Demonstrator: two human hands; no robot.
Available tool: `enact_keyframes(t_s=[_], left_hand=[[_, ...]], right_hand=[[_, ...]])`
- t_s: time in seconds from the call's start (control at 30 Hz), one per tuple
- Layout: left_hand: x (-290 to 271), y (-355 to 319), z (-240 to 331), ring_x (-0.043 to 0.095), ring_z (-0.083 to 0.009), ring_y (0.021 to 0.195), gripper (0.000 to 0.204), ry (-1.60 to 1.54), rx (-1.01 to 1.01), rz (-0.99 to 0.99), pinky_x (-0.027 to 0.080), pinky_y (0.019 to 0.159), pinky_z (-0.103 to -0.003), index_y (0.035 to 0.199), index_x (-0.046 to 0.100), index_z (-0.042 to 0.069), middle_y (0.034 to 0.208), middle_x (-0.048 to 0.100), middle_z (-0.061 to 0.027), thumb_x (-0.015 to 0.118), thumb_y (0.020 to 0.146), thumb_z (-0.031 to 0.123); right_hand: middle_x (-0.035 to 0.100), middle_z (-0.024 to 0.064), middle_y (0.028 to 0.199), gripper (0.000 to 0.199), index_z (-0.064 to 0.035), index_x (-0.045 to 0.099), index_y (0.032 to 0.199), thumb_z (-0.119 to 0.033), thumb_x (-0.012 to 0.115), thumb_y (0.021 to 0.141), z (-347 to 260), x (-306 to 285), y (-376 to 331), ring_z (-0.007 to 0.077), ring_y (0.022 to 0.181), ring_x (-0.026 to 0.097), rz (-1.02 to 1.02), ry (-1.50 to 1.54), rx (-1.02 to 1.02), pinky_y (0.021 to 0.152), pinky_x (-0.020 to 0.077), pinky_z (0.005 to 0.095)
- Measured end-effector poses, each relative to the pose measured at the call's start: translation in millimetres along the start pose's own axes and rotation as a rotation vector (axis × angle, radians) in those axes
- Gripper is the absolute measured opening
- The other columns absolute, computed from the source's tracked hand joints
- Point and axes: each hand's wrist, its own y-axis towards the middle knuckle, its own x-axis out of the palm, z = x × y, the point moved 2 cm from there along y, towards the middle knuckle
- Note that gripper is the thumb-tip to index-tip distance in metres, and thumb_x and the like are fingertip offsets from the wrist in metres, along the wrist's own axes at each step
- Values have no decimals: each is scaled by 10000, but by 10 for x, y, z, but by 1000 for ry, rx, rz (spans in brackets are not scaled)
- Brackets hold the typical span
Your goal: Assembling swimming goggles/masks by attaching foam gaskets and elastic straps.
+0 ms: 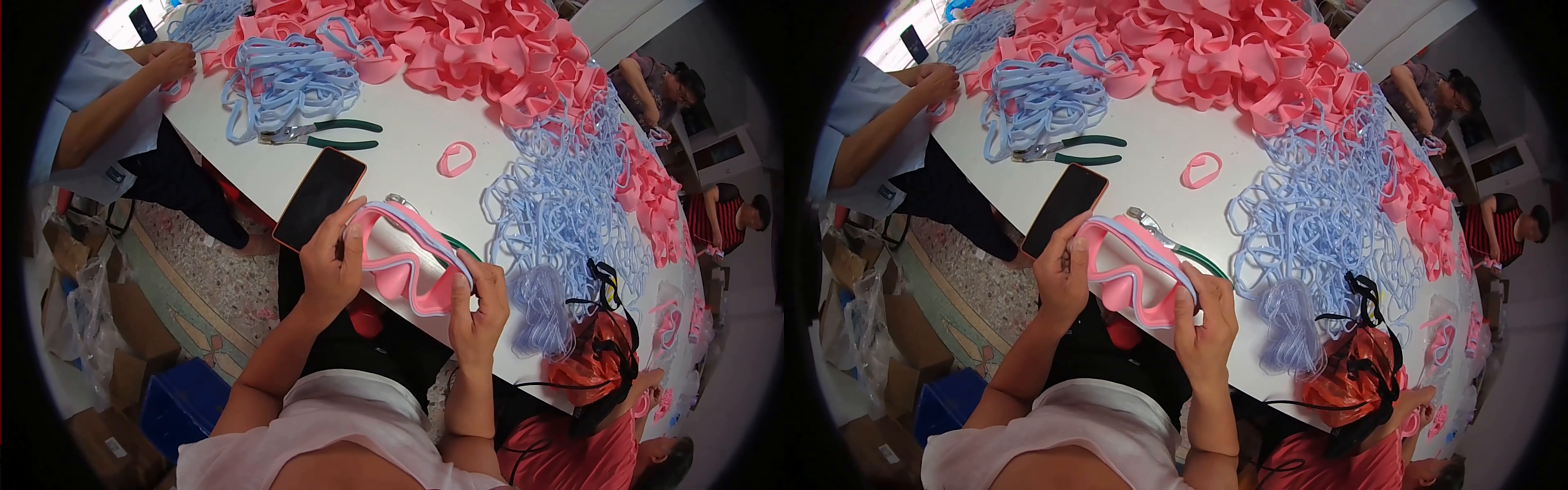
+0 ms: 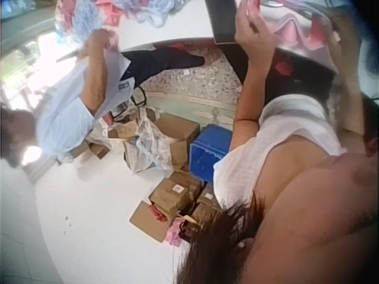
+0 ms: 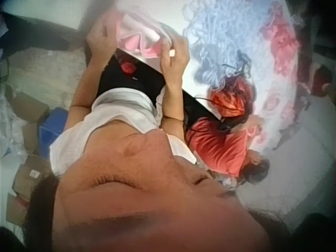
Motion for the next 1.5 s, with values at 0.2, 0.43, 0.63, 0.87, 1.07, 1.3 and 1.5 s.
enact_keyframes(t_s=[0.2,0.43,0.63,0.87,1.07,1.3,1.5], left_hand=[[-146,163,120,548,-58,725,245,-61,-245,-437,449,633,-215,1148,630,-27,874,660,-47,610,943,106],[-142,77,245,569,-201,590,190,81,13,-367,452,538,-305,995,688,3,785,643,-117,668,892,161],[-155,170,406,569,-283,1035,570,169,290,-643,475,828,-377,1245,593,38,1190,576,-136,763,793,342],[0,-33,102,502,-321,1193,972,26,568,-740,418,986,-402,1403,429,32,1323,480,-165,825,653,507],[127,-54,5,548,-333,1089,953,-60,653,-623,443,937,-426,1348,461,-3,1237,532,-176,821,651,539],[154,-48,-74,546,-351,1082,855,-76,416,-482,462,920,-426,1312,477,-64,1209,525,-248,741,753,526],[87,-60,-95,541,-353,1096,839,-41,366,-490,461,928,-425,1316,481,-58,1225,515,-242,746,754,506]], right_hand=[[578,78,810,194,-8,681,1083,-69,639,904,96,-134,81,154,714,548,-130,6,-70,645,437,257],[584,107,848,238,-42,690,1058,-65,700,821,-77,-80,295,247,700,574,-277,-249,-423,616,467,333],[571,99,829,241,-37,693,1023,-80,734,790,44,-242,333,249,712,563,-374,-134,-273,604,451,347],[553,103,808,231,-21,690,1043,-89,715,824,61,-281,233,246,716,556,-448,75,-149,635,451,337],[599,142,1026,480,-15,606,1214,-140,774,782,37,-864,152,276,929,595,-332,-153,-110,824,478,345],[620,134,1048,463,-32,623,1159,-207,767,756,335,-1595,-66,331,994,601,-253,-1004,311,834,490,419],[639,117,953,294,-35,669,994,-190,747,757,362,-1444,-68,319,929,620,-164,-1063,213,782,505,405]])
